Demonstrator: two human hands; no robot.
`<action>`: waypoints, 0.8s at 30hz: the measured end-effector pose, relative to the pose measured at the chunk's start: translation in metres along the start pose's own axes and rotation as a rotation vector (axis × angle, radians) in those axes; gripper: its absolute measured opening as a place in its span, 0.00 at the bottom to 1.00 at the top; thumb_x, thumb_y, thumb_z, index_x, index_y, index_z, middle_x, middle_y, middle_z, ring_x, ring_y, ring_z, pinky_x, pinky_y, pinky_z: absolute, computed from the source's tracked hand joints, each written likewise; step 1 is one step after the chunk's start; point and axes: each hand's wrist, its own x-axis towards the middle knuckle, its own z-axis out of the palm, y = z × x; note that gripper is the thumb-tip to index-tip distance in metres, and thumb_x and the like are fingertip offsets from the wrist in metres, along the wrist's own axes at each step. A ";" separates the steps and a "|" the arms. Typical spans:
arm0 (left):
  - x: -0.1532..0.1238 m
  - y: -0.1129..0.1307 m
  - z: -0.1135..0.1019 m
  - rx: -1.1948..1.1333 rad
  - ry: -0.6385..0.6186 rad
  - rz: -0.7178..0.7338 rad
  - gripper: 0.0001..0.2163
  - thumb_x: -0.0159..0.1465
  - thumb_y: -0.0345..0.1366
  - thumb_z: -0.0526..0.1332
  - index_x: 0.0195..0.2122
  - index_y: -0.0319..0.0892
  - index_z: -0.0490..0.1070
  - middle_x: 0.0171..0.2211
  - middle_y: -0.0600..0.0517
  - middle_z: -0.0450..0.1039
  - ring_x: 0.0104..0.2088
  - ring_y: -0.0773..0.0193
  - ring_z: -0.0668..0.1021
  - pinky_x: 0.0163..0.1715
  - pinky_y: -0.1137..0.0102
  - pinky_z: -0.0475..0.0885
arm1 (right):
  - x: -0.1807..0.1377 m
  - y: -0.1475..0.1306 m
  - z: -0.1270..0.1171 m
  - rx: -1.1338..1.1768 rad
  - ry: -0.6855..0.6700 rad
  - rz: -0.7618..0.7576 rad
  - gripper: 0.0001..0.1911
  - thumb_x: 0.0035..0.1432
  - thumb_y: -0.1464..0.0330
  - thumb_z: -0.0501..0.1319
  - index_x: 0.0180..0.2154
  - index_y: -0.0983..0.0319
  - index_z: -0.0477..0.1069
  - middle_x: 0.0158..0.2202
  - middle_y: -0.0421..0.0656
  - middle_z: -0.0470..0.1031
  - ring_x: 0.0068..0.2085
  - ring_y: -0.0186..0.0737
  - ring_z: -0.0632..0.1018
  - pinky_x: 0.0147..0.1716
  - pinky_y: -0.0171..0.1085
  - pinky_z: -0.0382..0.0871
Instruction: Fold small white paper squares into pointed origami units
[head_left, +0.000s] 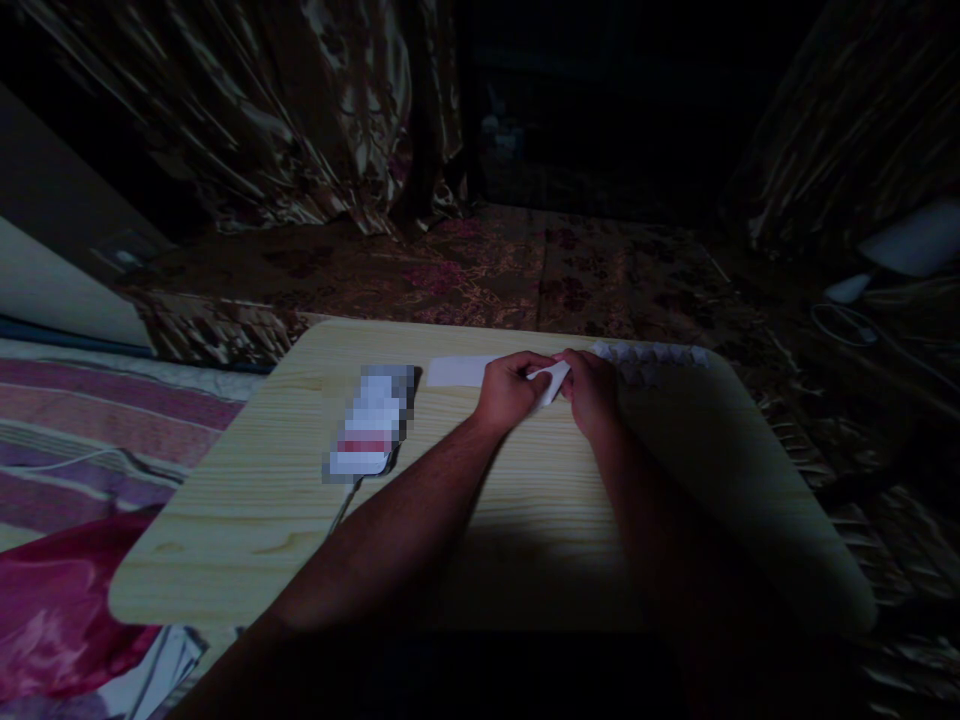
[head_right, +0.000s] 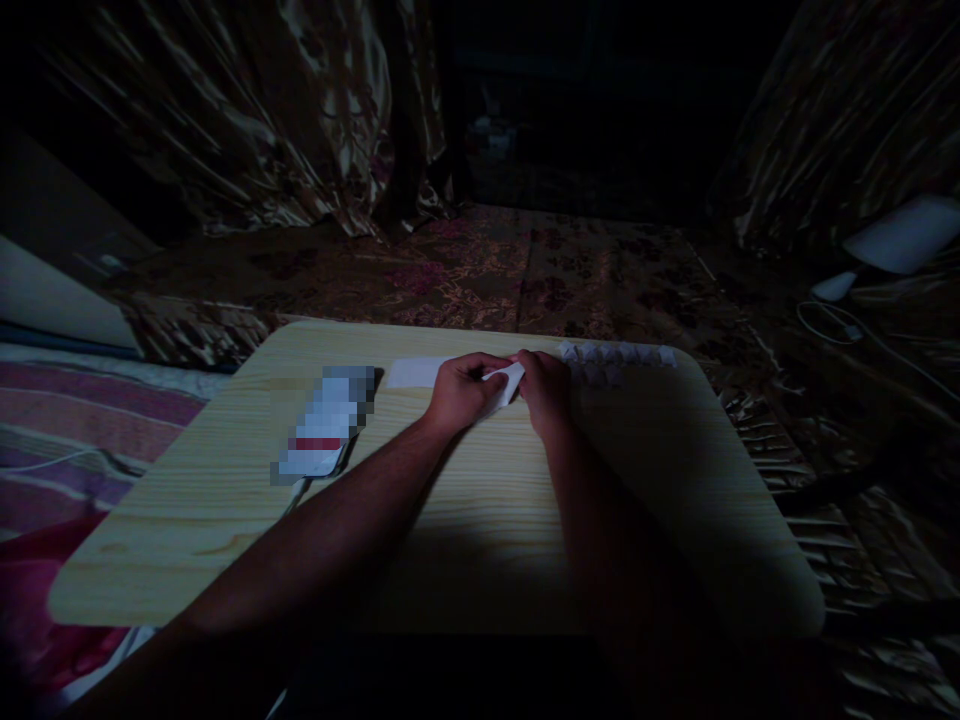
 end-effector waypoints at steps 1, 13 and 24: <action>0.000 0.000 0.000 0.001 -0.001 0.000 0.10 0.55 0.32 0.66 0.38 0.40 0.82 0.34 0.49 0.84 0.33 0.63 0.82 0.35 0.70 0.75 | 0.000 0.001 0.000 0.006 0.000 0.001 0.13 0.52 0.59 0.63 0.28 0.62 0.77 0.15 0.34 0.63 0.17 0.30 0.60 0.16 0.34 0.49; 0.000 -0.001 -0.001 -0.020 -0.009 -0.016 0.10 0.55 0.33 0.67 0.38 0.39 0.82 0.34 0.48 0.83 0.32 0.63 0.81 0.33 0.71 0.74 | 0.002 0.002 -0.001 -0.029 -0.007 -0.006 0.13 0.53 0.58 0.62 0.28 0.61 0.77 0.15 0.34 0.61 0.17 0.31 0.60 0.16 0.34 0.49; 0.002 0.000 0.000 -0.115 0.004 -0.076 0.10 0.53 0.34 0.69 0.36 0.40 0.83 0.32 0.49 0.83 0.30 0.63 0.81 0.31 0.71 0.74 | 0.002 0.003 -0.002 -0.016 -0.043 -0.030 0.15 0.55 0.56 0.63 0.28 0.60 0.74 0.15 0.33 0.59 0.17 0.31 0.59 0.17 0.34 0.49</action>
